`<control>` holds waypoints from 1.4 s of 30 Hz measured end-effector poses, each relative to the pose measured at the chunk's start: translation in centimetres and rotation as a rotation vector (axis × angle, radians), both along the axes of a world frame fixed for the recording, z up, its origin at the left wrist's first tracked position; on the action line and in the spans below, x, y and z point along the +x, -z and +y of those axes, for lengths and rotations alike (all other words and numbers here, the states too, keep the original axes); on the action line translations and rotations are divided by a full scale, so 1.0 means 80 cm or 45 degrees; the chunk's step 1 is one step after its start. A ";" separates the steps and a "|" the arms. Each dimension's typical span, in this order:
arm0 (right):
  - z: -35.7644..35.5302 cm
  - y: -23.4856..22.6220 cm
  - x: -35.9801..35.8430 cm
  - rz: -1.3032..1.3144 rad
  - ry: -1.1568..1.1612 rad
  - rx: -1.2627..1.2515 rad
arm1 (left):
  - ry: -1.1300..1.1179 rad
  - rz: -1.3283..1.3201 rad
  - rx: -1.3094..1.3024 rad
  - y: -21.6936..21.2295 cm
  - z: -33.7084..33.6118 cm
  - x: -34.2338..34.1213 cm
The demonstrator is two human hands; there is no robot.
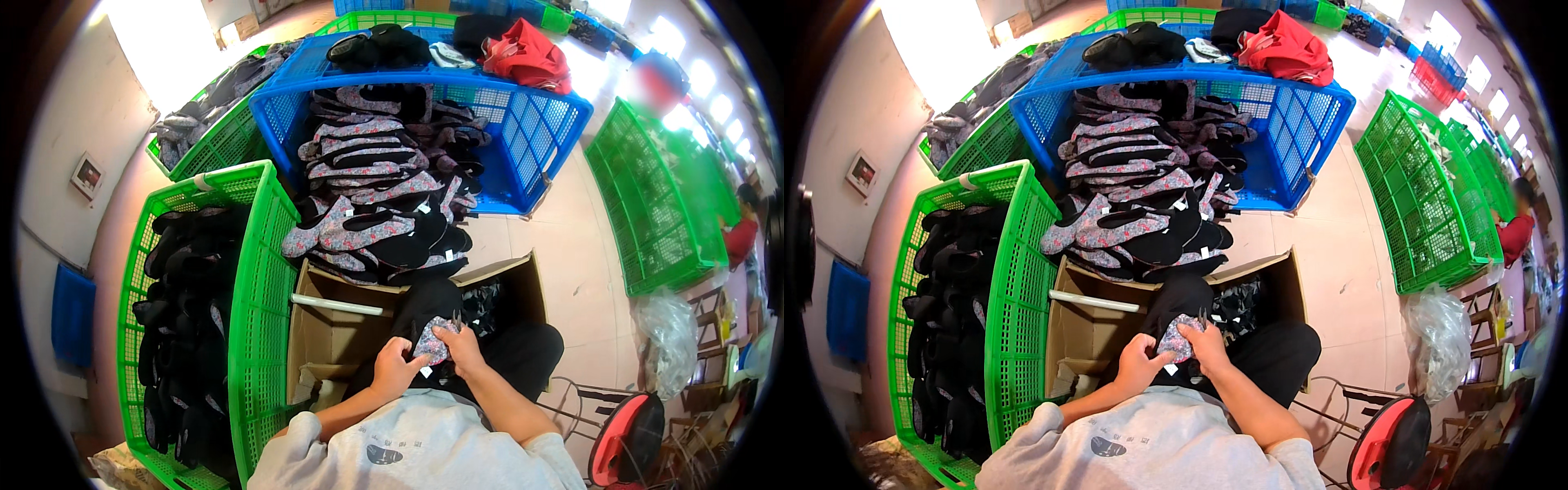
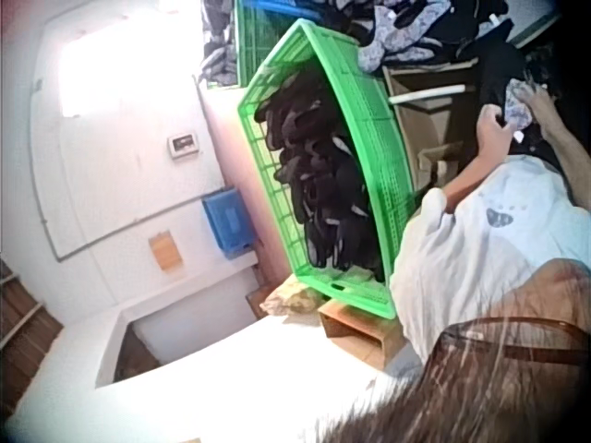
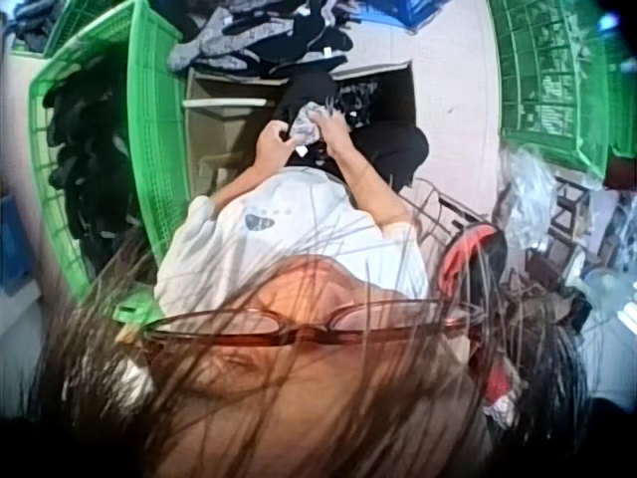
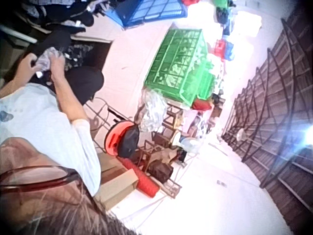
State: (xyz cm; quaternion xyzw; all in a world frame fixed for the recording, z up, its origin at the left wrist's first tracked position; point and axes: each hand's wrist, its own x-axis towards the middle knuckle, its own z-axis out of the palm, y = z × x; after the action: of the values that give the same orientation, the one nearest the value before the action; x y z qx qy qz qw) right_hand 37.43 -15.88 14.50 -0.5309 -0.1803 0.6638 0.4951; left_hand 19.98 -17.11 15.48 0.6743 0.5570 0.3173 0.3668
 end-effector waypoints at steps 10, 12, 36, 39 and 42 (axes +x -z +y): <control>-0.004 0.008 -0.014 -0.214 0.154 0.033 | 0.091 -0.026 0.118 -0.043 -0.017 0.013; -0.006 0.025 -0.020 -0.417 0.176 0.077 | 0.140 0.025 0.213 -0.044 -0.015 0.015; -0.030 -0.048 -0.022 0.111 -0.182 0.004 | 0.383 0.369 0.382 -0.096 0.042 -0.020; -0.024 -0.052 -0.019 0.111 -0.255 -0.029 | 0.357 0.523 0.502 -0.075 0.029 -0.021; -0.028 -0.074 0.009 0.009 -0.422 -0.057 | 0.334 0.541 0.565 -0.074 0.017 -0.018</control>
State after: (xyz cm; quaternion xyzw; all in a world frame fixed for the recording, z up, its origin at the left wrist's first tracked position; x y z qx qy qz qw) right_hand 38.15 -18.10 20.40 -0.5022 -0.2488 0.7422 0.3675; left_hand 18.57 -15.73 21.36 0.8547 0.4468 0.2332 0.1245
